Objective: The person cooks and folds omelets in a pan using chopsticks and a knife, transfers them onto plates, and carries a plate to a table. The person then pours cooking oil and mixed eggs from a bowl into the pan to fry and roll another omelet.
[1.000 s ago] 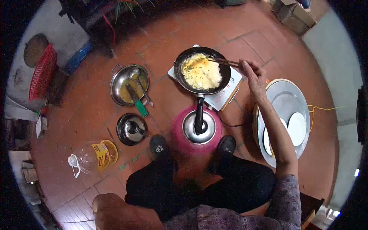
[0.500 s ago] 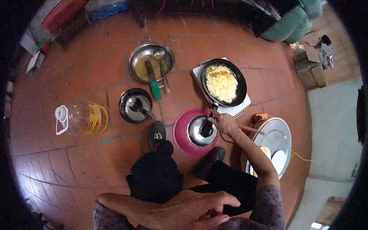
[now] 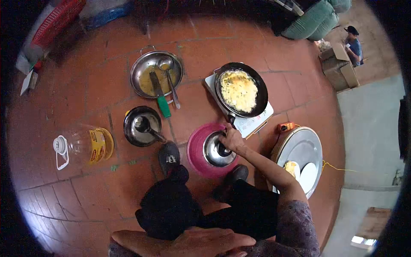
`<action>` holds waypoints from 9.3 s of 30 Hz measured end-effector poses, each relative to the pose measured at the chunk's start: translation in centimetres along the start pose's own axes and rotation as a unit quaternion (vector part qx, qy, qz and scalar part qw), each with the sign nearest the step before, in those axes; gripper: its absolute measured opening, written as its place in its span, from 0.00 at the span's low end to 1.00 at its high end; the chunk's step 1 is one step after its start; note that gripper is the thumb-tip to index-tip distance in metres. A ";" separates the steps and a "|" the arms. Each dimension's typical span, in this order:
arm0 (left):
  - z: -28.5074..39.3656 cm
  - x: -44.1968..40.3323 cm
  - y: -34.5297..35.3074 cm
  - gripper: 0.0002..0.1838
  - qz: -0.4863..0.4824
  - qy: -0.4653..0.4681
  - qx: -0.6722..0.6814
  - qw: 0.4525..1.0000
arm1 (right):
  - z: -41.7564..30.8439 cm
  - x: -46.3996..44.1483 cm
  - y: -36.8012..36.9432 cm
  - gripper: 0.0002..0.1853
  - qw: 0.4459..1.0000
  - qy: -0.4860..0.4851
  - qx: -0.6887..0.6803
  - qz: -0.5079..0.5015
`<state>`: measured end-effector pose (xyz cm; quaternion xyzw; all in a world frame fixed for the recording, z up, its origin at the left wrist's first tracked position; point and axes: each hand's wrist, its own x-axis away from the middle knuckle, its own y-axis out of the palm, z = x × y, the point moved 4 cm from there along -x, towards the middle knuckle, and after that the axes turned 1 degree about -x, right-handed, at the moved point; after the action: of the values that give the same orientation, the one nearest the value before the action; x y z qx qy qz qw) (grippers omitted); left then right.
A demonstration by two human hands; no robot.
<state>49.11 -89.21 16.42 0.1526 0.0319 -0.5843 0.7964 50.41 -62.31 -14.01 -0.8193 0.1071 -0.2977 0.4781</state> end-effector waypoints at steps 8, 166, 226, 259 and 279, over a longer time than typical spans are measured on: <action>-1.3 0.0 1.3 0.12 0.100 0.127 0.078 0.984 | 1.5 0.9 -0.8 0.29 0.999 0.010 0.010 -0.030; -1.8 -4.2 6.5 0.21 -0.342 0.049 -0.525 0.778 | 2.9 -4.4 -9.5 0.11 0.936 -0.236 -0.070 0.252; -2.1 -6.2 7.1 0.24 -0.408 -0.021 -0.503 0.762 | 3.0 -5.9 -11.4 0.11 0.870 -0.156 -0.292 0.365; -1.9 -5.5 6.8 0.24 -0.373 0.016 -0.519 0.769 | 8.4 -5.5 -13.6 0.12 0.777 -0.050 -0.545 0.311; -1.7 -5.4 6.9 0.23 -0.364 0.024 -0.530 0.766 | 12.5 -4.4 -16.0 0.15 0.754 0.017 -0.545 0.365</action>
<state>54.11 -81.89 17.42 -0.3028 0.4083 -0.7169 0.4771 52.53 -43.01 -6.71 -0.8345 0.5506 -0.0054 0.0208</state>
